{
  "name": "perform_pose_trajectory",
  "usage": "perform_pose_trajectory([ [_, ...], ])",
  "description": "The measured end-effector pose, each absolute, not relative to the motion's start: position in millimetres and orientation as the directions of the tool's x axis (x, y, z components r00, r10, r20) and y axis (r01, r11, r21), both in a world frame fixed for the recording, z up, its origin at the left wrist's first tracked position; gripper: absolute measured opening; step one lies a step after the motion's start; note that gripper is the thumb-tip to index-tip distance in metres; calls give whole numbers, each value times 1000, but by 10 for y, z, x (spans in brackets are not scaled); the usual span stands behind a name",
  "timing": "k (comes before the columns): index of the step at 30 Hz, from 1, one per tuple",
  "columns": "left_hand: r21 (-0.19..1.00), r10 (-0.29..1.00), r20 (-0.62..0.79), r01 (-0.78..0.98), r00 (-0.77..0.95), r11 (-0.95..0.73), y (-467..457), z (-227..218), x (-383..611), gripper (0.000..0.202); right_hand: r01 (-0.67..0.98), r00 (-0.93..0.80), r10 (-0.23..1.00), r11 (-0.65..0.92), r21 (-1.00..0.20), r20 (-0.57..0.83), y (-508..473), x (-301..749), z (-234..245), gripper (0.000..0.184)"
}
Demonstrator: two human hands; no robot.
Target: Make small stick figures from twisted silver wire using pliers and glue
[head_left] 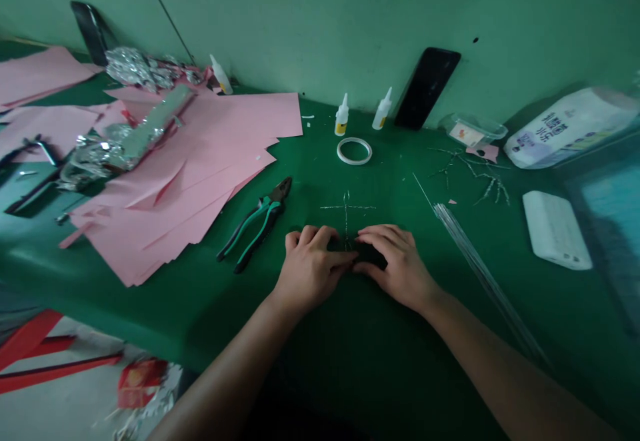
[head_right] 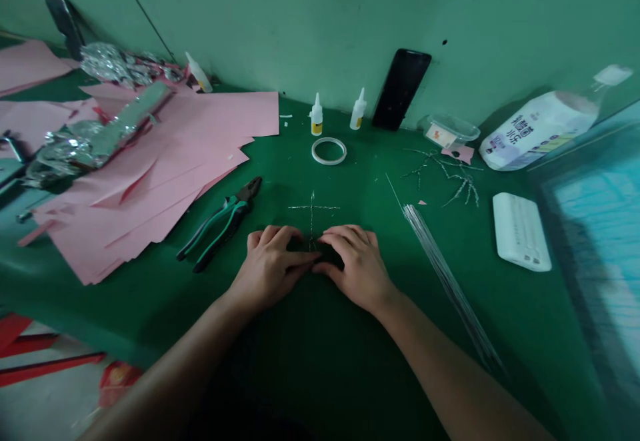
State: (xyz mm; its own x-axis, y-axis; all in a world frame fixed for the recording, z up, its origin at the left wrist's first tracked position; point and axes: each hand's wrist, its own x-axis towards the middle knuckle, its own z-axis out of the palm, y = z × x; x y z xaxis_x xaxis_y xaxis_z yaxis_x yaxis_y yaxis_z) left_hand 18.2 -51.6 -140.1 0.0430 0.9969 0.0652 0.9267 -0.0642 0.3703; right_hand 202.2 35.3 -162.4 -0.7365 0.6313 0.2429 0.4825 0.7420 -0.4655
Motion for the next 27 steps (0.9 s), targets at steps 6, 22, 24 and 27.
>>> perform_pose_trajectory([
  [6,391,999,36,919,39,-50,-485,-1378,161,24,524,-794,591,784,-333,141,440,1928,-1518,58],
  [22,394,999,15,918,45,-47,-481,-1368,154,24,486,-851,497,868,-104,167,641,1807,-1638,51],
  [24,391,999,15,919,43,-45,-474,-1380,152,24,476,-857,486,874,-98,172,643,1805,-1649,52],
  [27,389,999,23,920,40,-46,-468,-1395,150,23,464,-859,476,879,-106,187,647,1800,-1653,51],
])
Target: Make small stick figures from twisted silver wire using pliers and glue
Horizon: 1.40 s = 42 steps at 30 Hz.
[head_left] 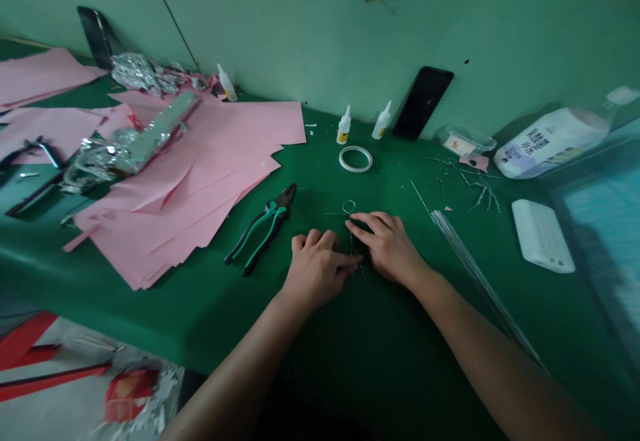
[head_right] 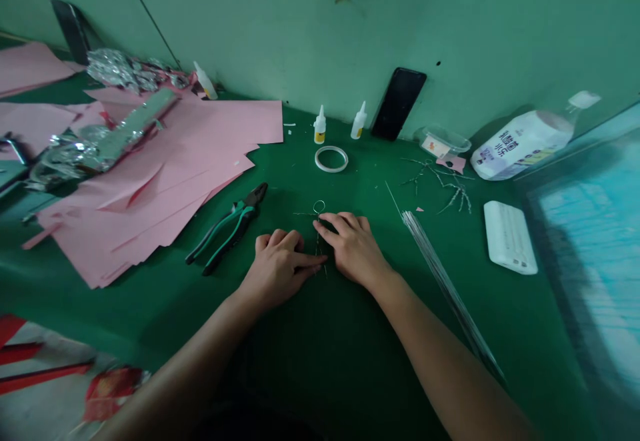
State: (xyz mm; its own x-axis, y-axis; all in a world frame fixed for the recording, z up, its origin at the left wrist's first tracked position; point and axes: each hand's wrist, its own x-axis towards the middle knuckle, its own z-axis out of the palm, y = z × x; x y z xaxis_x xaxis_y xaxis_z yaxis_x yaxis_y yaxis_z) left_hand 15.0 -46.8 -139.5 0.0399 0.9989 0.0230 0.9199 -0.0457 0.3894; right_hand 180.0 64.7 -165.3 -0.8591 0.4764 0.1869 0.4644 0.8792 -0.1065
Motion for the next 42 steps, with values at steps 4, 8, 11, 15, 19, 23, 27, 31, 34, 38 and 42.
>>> perform_pose_trajectory([
  [4,392,998,32,918,45,-55,-473,-1403,147,23,456,-850,477,879,-142,225,631,1800,-1635,51],
  [8,390,998,38,919,47,-58,-479,-1411,146,22,458,-824,491,871,-179,284,616,1808,-1624,52],
  [11,390,998,40,919,43,-55,-476,-1416,149,23,460,-807,493,870,-176,325,612,1814,-1627,50],
  [15,393,999,35,918,41,-51,-465,-1413,147,22,404,-842,423,906,-129,336,604,1821,-1622,46],
  [19,395,999,31,917,44,-53,-458,-1412,137,22,371,-872,382,924,-95,305,603,1823,-1621,50],
  [23,392,998,32,918,47,-56,-460,-1416,135,21,391,-877,397,917,-79,270,612,1817,-1633,48],
  [27,393,999,19,918,50,-54,-459,-1411,139,22,398,-882,405,914,-77,240,623,1815,-1644,47],
  [31,392,999,11,919,47,-48,-461,-1402,140,22,421,-873,428,903,-84,233,630,1810,-1666,45],
  [34,391,999,6,919,47,-46,-462,-1400,140,22,448,-861,459,889,-100,219,633,1799,-1685,43],
  [38,389,999,-4,921,43,-38,-461,-1393,141,23,484,-840,504,864,-142,201,641,1781,-1694,43],
  [42,384,999,-6,922,42,-37,-467,-1387,142,23,485,-838,507,862,-150,200,652,1777,-1686,45],
])
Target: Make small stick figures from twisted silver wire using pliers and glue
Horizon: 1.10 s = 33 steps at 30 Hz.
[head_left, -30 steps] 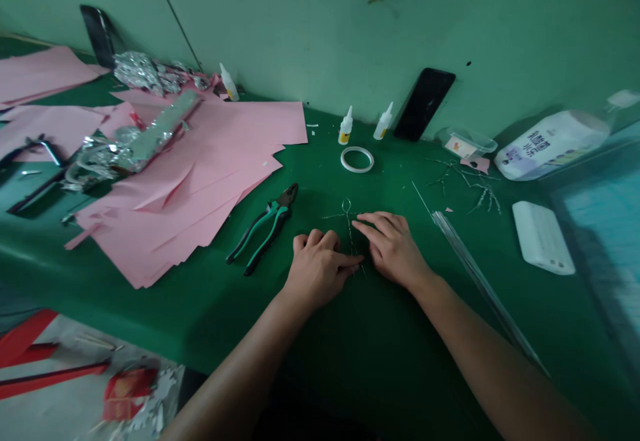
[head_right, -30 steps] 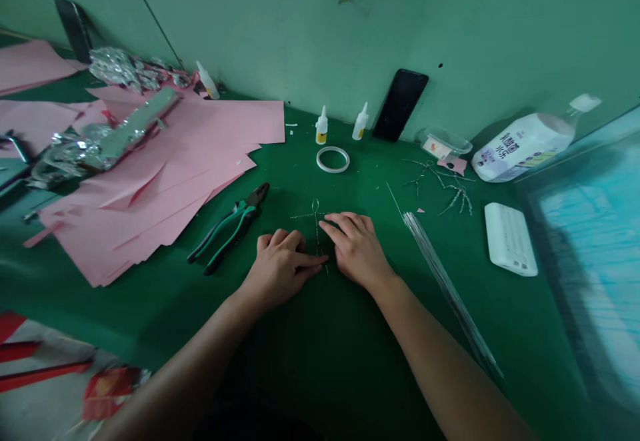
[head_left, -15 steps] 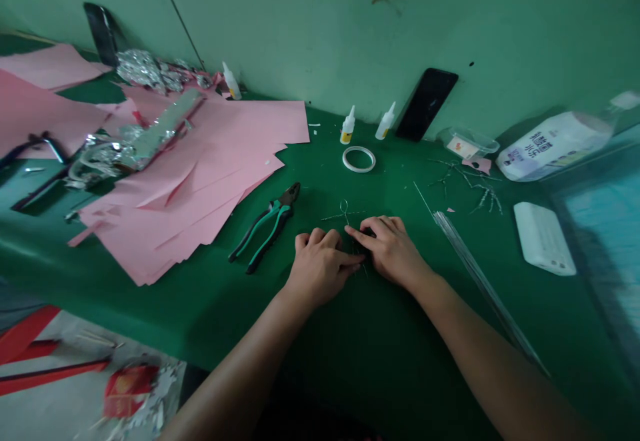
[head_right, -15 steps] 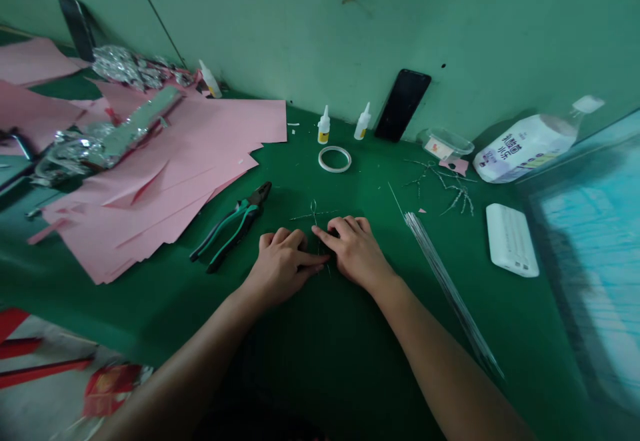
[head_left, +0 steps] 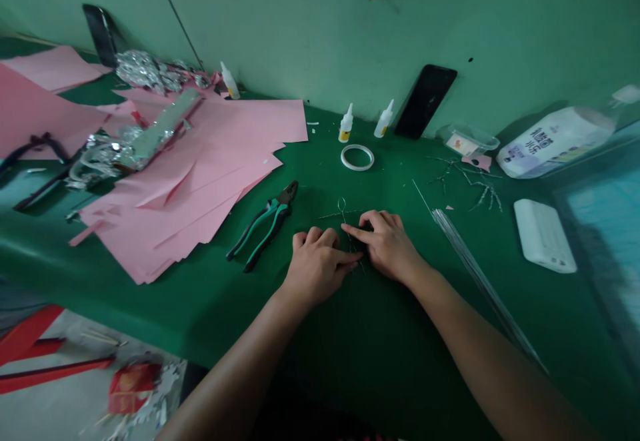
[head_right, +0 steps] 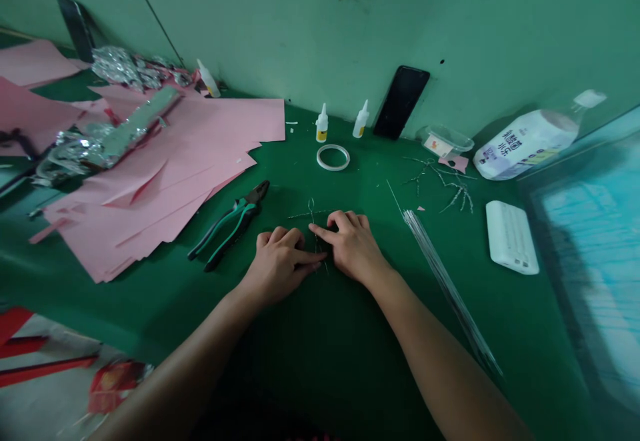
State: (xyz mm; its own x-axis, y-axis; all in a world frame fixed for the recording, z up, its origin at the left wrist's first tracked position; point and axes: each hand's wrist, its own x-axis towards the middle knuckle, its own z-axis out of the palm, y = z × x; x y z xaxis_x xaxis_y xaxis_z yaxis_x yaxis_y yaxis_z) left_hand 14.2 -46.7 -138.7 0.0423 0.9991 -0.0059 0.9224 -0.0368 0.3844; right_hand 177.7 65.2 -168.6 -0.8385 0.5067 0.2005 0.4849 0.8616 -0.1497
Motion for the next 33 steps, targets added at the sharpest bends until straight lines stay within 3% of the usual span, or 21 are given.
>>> perform_pose_trajectory([
  [19,426,998,7,903,57,-54,-489,-1360,91,26,496,-848,498,866,-62,181,670,1728,-1690,46],
  [26,520,986,129,839,107,-160,-550,-1422,19,28,464,-844,486,874,-145,229,667,1761,-1691,55],
  [33,582,979,189,811,-73,-52,-545,-1442,59,21,447,-784,524,849,-282,333,676,1790,-1720,53],
])
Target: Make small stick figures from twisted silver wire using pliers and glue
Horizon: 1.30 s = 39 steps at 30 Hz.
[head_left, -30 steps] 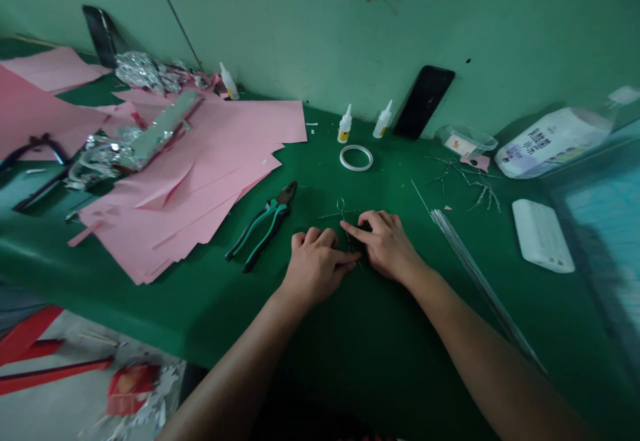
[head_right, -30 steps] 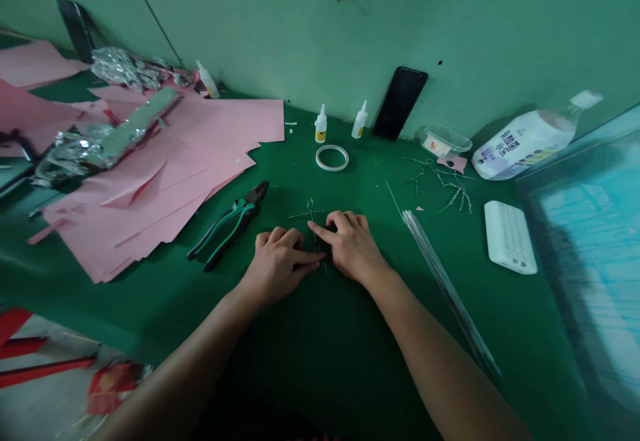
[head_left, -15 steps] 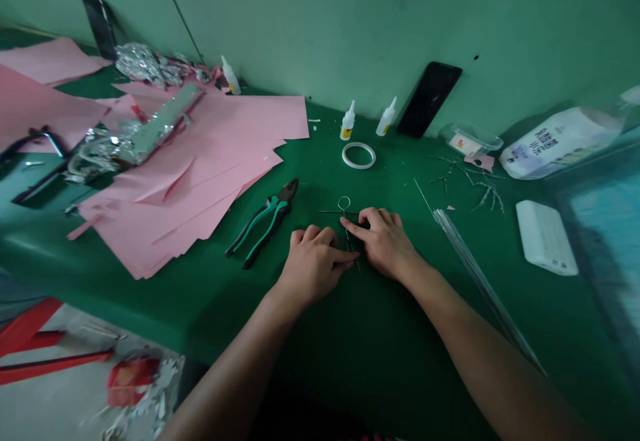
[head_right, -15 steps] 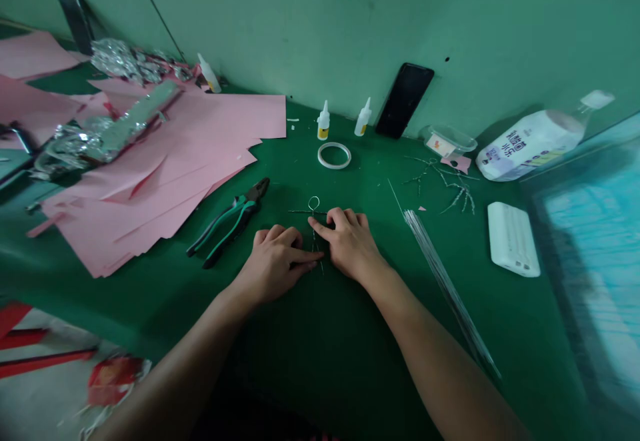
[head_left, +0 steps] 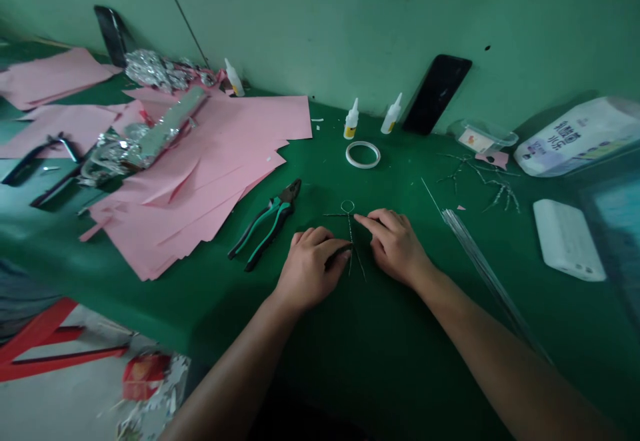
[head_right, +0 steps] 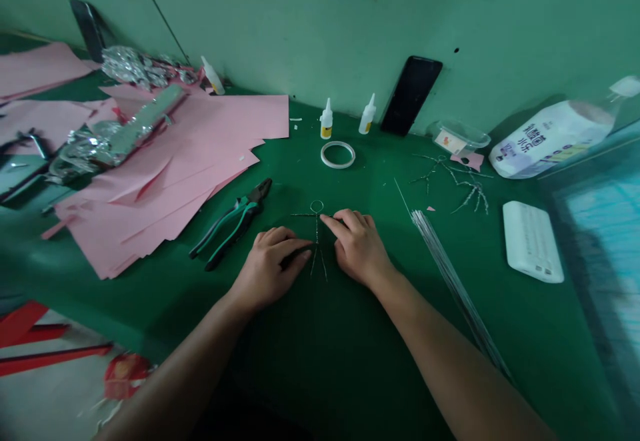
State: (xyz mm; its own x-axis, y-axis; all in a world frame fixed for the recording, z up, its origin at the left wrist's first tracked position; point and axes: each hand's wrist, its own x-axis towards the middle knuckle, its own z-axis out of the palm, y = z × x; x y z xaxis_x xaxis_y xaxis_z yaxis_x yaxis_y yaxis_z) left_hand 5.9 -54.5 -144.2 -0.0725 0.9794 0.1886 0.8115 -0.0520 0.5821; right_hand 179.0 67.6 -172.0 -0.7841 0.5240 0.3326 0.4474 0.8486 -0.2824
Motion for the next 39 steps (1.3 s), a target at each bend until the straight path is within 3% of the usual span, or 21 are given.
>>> perform_pose_trajectory([
  [5,516,984,155,856,-83,-9,-532,-1460,106,20,420,-741,564,813,-403,365,693,1805,-1713,34],
  [12,468,991,99,883,-91,34,-507,-1436,146,24,387,-856,459,875,-291,238,680,1818,-1653,42],
  [29,436,984,170,899,-44,-35,-519,-1478,152,23,383,-859,457,873,-303,230,673,1809,-1644,35],
  [39,380,980,104,918,-169,118,-484,-1420,267,16,353,-883,426,880,-320,197,646,1815,-1600,37],
])
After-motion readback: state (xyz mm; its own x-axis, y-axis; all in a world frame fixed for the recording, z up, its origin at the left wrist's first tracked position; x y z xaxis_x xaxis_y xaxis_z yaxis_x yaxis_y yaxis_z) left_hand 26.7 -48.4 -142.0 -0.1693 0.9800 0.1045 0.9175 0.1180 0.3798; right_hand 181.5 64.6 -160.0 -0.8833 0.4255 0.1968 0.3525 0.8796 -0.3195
